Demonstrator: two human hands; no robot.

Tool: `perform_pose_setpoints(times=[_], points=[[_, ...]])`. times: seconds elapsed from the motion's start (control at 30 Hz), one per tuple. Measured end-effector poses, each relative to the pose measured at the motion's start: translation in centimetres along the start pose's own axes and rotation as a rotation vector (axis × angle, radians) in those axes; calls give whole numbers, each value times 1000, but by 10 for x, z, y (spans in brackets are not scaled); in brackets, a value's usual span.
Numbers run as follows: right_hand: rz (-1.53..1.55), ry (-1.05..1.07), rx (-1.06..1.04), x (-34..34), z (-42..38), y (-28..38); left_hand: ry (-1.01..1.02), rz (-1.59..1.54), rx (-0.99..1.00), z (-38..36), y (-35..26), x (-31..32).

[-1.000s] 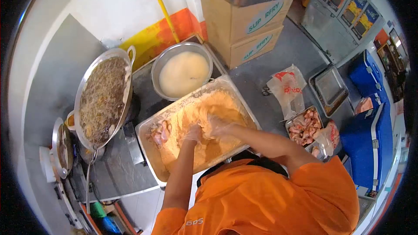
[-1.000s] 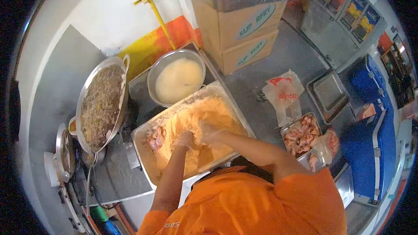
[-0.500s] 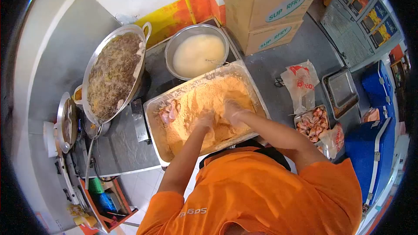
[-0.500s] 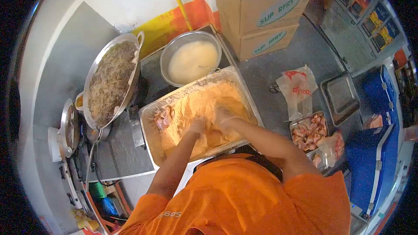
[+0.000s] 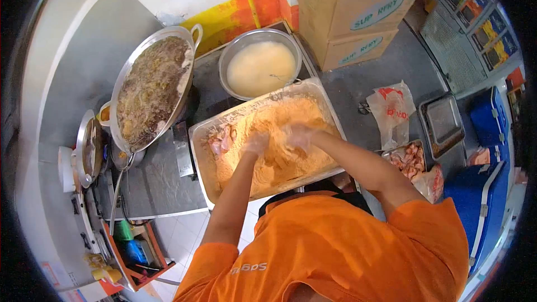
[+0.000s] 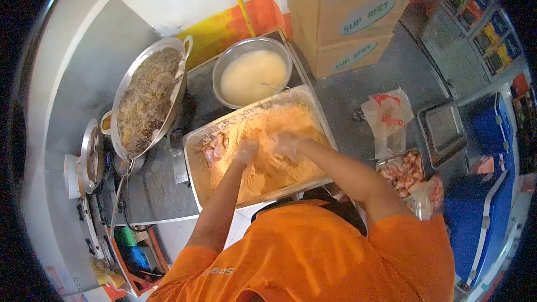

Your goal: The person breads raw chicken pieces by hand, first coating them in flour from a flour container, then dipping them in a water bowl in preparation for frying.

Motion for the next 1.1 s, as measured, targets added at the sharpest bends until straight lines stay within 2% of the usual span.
perform_pose_setpoints(times=[0.07, 0.13, 0.2, 0.27, 0.3, 0.37, 0.4, 0.47, 0.57, 0.6, 0.67, 0.73, 0.77, 0.83, 0.87, 0.93, 0.97, 1.03, 1.07, 1.1], points=[[-331, 83, 73, 8, -64, 50, -99, -94, 79, -37, -23, -2], [-502, -108, 48, 38, -75, 58, -208, -184, 123, -75, -41, 2], [-606, -189, 81, 40, -60, 58, -326, -371, 370, -50, -44, 56], [-637, -146, 201, 49, -18, 35, -95, -520, -65, -48, -45, 1], [-506, -92, 142, 52, 0, 20, 14, -577, -285, -54, -49, -39], [-358, -70, 4, 42, 16, -4, 3, -628, -373, -48, -42, -45], [-344, -100, -77, 36, 15, -8, -30, -623, -330, -47, -41, -39], [-523, -311, -275, 50, -15, -14, -96, -550, -132, -53, -45, -21], [-536, 17, 128, 38, -84, 29, -119, -362, 174, -76, -63, -1], [-473, -46, 150, 39, -81, 26, -97, -320, 191, -77, -67, -3], [-469, -131, 143, 41, -63, 25, 15, -162, 150, -90, -91, -63], [-583, -161, 94, 48, -11, 17, 32, -403, 84, -80, -100, -91], [-643, -167, 66, 50, 19, 5, -85, -734, 140, -74, -91, -79], [-617, -115, 1, 32, 19, 9, -173, -1262, 151, -54, -54, -22], [-516, -107, -10, 23, 4, 13, -156, -1464, 94, -39, -35, 29], [-291, -96, 27, 9, -45, 23, -153, -1087, 192, -50, -30, 33], [-211, -95, 70, 3, -67, 26, -155, -502, 337, -74, -40, -3], [-105, -98, 198, 2, -77, 16, 41, -1357, 77, -56, -4, 51], [-42, -123, 326, 8, -32, -28, 49, -1739, -101, -49, 15, 80], [-41, -120, 342, 12, -35, -38, 134, -2138, -211, -66, -28, -10]])
Point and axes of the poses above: each hand's wrist, its own z-axis towards the middle knuckle, its own x-axis out of the palm, y = z × x, the point moved 6 cm from there along z, towards the middle knuckle, and after that the axes turned 1 degree about x, right-handed, at the moved point
